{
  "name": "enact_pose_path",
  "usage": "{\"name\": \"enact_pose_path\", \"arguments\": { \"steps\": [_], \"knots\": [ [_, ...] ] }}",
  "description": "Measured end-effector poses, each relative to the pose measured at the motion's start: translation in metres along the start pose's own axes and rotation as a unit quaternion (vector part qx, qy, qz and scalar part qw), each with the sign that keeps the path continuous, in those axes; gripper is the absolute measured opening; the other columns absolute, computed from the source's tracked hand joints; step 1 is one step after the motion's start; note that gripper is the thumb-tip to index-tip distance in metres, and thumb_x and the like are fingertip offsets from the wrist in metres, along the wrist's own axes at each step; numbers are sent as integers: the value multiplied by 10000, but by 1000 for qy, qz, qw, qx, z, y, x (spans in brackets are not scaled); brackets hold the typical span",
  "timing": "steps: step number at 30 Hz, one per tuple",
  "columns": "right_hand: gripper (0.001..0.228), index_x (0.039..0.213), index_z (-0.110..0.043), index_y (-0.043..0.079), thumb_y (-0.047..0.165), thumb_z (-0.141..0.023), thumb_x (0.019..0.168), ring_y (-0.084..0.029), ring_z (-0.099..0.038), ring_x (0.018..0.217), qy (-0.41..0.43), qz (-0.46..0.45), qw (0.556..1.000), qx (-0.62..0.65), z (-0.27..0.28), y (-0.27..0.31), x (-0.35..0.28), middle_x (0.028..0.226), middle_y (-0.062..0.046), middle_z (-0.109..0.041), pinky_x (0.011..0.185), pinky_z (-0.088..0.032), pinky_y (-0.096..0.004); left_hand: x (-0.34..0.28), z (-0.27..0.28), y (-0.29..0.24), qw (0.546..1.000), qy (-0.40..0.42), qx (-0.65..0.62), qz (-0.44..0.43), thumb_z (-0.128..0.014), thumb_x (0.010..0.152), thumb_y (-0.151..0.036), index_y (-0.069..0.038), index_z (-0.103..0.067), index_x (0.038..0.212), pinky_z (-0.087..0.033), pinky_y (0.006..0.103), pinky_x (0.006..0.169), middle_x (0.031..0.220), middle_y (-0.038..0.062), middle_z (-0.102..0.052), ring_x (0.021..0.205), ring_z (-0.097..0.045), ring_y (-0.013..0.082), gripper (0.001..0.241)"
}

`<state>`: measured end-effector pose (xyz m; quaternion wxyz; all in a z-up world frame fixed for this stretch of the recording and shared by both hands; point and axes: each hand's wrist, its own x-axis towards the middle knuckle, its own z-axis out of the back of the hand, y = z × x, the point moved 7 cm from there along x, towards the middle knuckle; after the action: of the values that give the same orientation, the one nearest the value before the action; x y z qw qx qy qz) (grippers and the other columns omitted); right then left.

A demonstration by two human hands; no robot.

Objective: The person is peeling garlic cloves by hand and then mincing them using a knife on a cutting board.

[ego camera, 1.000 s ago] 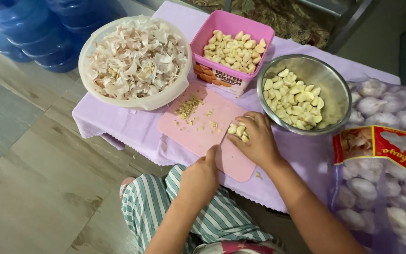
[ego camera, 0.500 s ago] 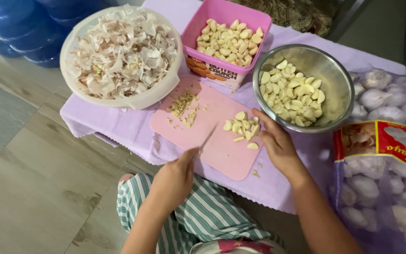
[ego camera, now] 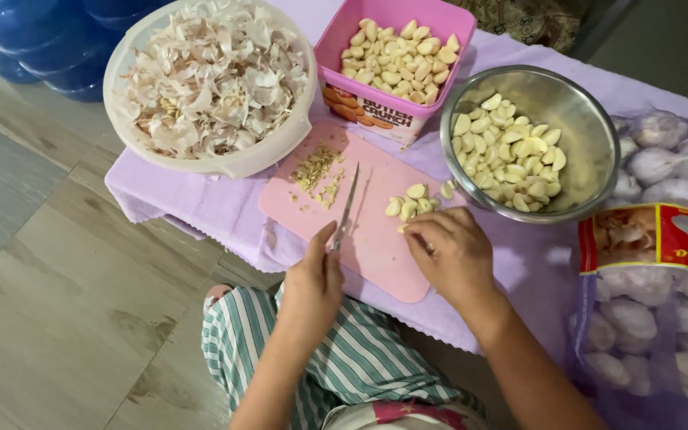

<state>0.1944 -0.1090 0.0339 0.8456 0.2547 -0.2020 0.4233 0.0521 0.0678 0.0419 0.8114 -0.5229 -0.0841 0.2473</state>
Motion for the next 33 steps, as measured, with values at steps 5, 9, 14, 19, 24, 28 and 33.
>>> {"name": "enact_pose_path", "arguments": {
  "steps": [5, 9, 14, 19, 24, 28, 33],
  "knots": [
    [175, 965, -808, 204, 109, -846, 823, -226, -725, 850, 18, -5, 996, 82, -8, 30, 12, 921, 24, -765, 780, -602, -343, 0, -17, 5, 999, -16, -25, -14, -529, 1023, -112, -116, -537, 1529, -628, 513, 705, 742, 215, -756, 722, -765, 401, 506],
    [135, 964, -816, 143, 96, -811, 838, -275, -743, 805, 91, -31, 988, 123, -8, 52, 22, 902, -46, -755, 704, -615, -382, -1, -26, 11, 999, -26, -6, -39, -531, 1030, -120, -111, -554, 1501, -643, 532, 743, 841, 252, -789, 793, -785, 447, 472],
    [365, 1102, -820, 116, -33, -761, 775, -343, -749, 867, 119, -66, 967, 216, -3, 40, 22, 1004, -105, -761, 744, -625, -421, -5, -21, 23, 998, -44, -22, -48, -502, 1049, -113, -93, -546, 1515, -640, 473, 679, 815, 227, -784, 737, -778, 385, 469],
    [372, 1139, -814, 67, -81, -732, 807, -372, -774, 924, 128, -72, 966, 214, 4, 42, 32, 1093, -154, -786, 759, -641, -412, -6, -20, 17, 998, -34, -28, -44, -494, 1052, -108, -79, -533, 1515, -652, 451, 650, 886, 261, -795, 737, -795, 387, 466],
    [355, 1156, -803, 33, -41, -778, 809, -359, -781, 908, 168, -113, 950, 239, -13, 44, 28, 1088, -178, -765, 736, -669, -390, -7, -23, 17, 999, -26, 2, -41, -502, 1055, -122, -86, -518, 1521, -666, 515, 755, 1099, 326, -769, 915, -785, 482, 468],
    [375, 1164, -805, 41, -50, -791, 801, -315, -780, 866, 145, -134, 939, 280, -13, 43, 26, 1014, -164, -751, 724, -669, -368, -9, -22, 12, 998, -34, -1, -57, -494, 1053, -106, -71, -513, 1521, -658, 539, 744, 1076, 352, -762, 899, -771, 514, 470],
    [338, 1121, -818, 86, -16, -824, 799, -258, -769, 801, 107, -138, 948, 267, -25, 33, 25, 916, -96, -742, 660, -658, -311, -9, -26, 15, 998, -30, 18, -60, -505, 1050, -137, -82, -505, 1532, -646, 569, 779, 1125, 353, -749, 958, -756, 528, 485]
  ]
}}
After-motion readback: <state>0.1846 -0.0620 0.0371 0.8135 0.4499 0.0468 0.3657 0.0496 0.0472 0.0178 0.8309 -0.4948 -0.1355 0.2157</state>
